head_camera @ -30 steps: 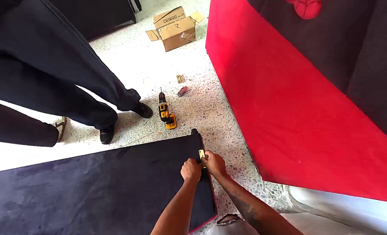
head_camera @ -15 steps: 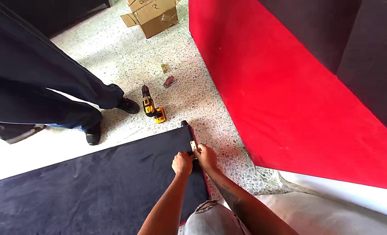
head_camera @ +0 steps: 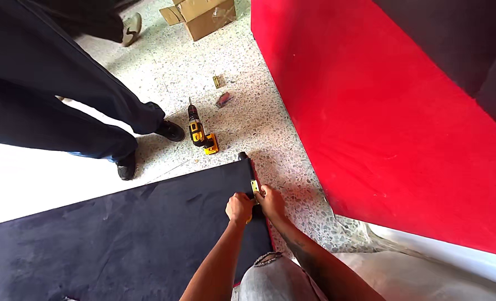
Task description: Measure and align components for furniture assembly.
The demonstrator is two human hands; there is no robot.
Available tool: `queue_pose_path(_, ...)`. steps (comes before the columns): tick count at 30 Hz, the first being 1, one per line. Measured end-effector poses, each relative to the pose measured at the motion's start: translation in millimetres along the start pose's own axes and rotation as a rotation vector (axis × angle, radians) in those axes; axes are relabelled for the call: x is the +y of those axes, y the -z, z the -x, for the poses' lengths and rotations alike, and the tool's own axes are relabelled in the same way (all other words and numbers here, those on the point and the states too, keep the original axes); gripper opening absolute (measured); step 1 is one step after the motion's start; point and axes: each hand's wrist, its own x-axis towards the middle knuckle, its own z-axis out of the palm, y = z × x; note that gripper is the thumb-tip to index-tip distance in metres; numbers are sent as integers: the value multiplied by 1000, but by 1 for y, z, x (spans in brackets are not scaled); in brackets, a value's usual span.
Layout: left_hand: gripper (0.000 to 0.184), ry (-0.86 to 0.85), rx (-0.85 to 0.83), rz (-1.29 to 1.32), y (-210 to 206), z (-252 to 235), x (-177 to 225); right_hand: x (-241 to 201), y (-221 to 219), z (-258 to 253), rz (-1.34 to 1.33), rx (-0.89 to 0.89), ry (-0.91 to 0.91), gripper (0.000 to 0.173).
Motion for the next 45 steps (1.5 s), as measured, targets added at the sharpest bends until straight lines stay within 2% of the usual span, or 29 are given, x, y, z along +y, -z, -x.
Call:
queue_pose_path(6, 38, -5, 23, 0, 8, -1, 8, -7, 6, -12, 38, -15, -7, 36)
queue_pose_path(9, 39, 17, 15, -21, -4, 8, -1, 1, 1, 0, 42, -23, 5, 34)
queue_pose_path(12, 42, -4, 46, -10, 6, -2, 11, -4, 8, -20, 21, -17, 21, 38)
queue_pose_path(14, 41, 24, -8, -12, 3, 8, 2, 0, 3, -5, 13, -56, 1, 40)
queue_pose_path(22, 44, 35, 18, -21, -2, 5, 5, 0, 5, -4, 52, -79, -38, 45)
queue_pose_path(32, 40, 36, 32, -47, -3, 8, 7, -1, -2, 8, 81, -20, -42, 51)
queue_pose_path(37, 37, 38, 49, -63, -7, 6, 6, 4, -10, 8, 70, 46, -33, 50)
queue_pose_path(45, 43, 56, 64, -55, -10, 5, 8, -4, 5, 3, 55, -55, -75, 42)
